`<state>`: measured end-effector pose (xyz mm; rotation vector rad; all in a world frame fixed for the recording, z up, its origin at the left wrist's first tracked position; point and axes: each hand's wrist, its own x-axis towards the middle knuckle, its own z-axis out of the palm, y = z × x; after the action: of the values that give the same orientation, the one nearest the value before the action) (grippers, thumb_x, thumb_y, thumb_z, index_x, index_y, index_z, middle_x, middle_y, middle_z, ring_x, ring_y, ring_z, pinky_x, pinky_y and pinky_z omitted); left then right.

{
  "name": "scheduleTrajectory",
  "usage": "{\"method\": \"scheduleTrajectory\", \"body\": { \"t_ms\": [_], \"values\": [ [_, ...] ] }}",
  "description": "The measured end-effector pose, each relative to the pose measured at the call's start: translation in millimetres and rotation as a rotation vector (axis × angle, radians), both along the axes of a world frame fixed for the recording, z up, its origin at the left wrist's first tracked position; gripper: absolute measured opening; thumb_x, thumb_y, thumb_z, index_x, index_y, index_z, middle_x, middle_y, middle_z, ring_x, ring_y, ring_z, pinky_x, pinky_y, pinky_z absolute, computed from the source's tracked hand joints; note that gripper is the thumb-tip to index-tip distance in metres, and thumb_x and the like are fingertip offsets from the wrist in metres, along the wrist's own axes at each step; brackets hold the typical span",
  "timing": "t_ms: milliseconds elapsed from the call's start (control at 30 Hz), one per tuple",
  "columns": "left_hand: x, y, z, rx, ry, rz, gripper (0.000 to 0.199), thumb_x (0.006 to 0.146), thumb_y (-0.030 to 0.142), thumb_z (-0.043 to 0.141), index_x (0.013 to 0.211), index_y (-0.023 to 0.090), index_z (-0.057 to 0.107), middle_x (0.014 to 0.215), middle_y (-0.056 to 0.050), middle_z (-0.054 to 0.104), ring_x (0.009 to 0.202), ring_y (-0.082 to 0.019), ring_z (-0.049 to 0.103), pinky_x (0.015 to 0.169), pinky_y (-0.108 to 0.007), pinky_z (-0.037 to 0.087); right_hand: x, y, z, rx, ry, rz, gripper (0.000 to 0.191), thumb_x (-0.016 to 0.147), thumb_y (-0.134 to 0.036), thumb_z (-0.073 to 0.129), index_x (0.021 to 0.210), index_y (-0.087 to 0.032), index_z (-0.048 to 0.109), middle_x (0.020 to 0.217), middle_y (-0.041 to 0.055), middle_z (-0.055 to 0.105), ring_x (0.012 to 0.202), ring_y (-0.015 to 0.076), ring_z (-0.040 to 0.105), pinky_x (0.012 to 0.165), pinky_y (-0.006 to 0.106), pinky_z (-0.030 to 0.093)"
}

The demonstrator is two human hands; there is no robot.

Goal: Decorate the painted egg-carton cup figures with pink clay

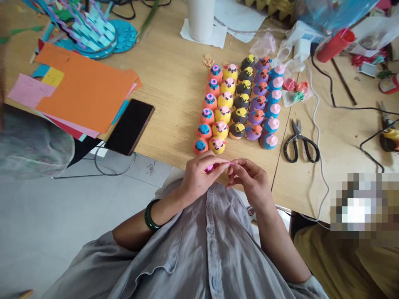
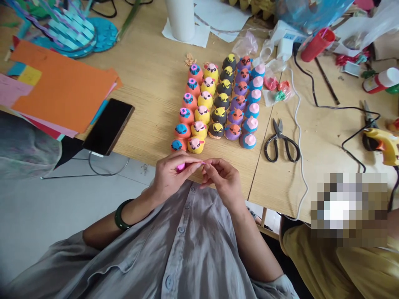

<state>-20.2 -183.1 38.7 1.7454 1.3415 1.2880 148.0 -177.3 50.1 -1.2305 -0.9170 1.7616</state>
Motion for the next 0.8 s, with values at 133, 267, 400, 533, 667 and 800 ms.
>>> {"method": "scheduleTrajectory", "body": {
  "t_ms": [133,267,400,533,667,800],
  "values": [
    [-0.3,-0.2,1.8,0.005,0.018,0.009,0.009,0.093,0.020,0.068,0.092,0.018,0.076,0.087,-0.004,0.077,0.079,-0.013,0.070,0.074,-0.023,0.055,1.4,0.3,-1.1,0.002,0.016,0.003,0.031,0.087,-0.050,0.072,0.090,-0.019,0.073,0.077,0.0005,0.066,0.060,0.0119,0.062,0.048,0.027,0.062],
    [0.1,-1.0,-1.0,0.045,0.035,0.002,0.010,0.094,0.021,0.068,0.094,0.017,0.076,0.085,-0.003,0.075,0.078,-0.012,0.069,0.073,-0.021,0.054,-0.6,0.8,-3.0,-0.011,-0.006,-0.005,0.030,0.084,-0.047,0.076,0.076,-0.018,0.070,0.071,-0.0001,0.066,0.053,0.0106,0.060,0.045,0.026,0.060],
    [-0.8,-1.3,-6.0,0.029,0.045,0.013,0.030,0.089,0.027,0.075,0.117,0.018,0.073,0.076,0.001,0.068,0.065,-0.008,0.059,0.063,-0.018,0.051,-2.8,1.8,-4.3,-0.048,0.012,-0.029,0.030,0.080,-0.047,0.080,0.078,-0.018,0.072,0.068,-0.0011,0.065,0.051,0.0102,0.059,0.042,0.024,0.058],
    [-1.0,-1.0,-6.8,0.062,-0.004,-0.033,0.021,0.090,0.022,0.073,0.110,0.016,0.076,0.081,-0.001,0.072,0.066,-0.007,0.061,0.064,-0.018,0.052,-2.3,2.2,-4.6,-0.069,0.028,0.005,0.033,0.079,-0.049,0.080,0.075,-0.017,0.070,0.067,-0.0017,0.064,0.049,0.0093,0.059,0.043,0.024,0.058],
    [1.3,-0.8,-3.9,0.088,-0.034,-0.013,0.007,0.091,0.019,0.071,0.094,0.015,0.077,0.083,-0.004,0.076,0.075,-0.010,0.069,0.071,-0.019,0.055,-1.8,1.2,-3.4,-0.089,0.049,0.059,0.038,0.083,-0.055,0.074,0.076,-0.018,0.068,0.069,-0.0009,0.065,0.049,0.0099,0.060,0.043,0.025,0.059],
    [2.3,-0.4,-3.0,0.085,-0.029,0.005,0.005,0.090,0.019,0.072,0.090,0.016,0.076,0.079,-0.002,0.076,0.072,-0.010,0.069,0.068,-0.019,0.054,-1.6,0.7,-2.8,-0.090,0.078,0.034,0.035,0.081,-0.053,0.077,0.081,-0.018,0.070,0.071,-0.0008,0.067,0.051,0.0102,0.061,0.042,0.024,0.059]
  ]
}}
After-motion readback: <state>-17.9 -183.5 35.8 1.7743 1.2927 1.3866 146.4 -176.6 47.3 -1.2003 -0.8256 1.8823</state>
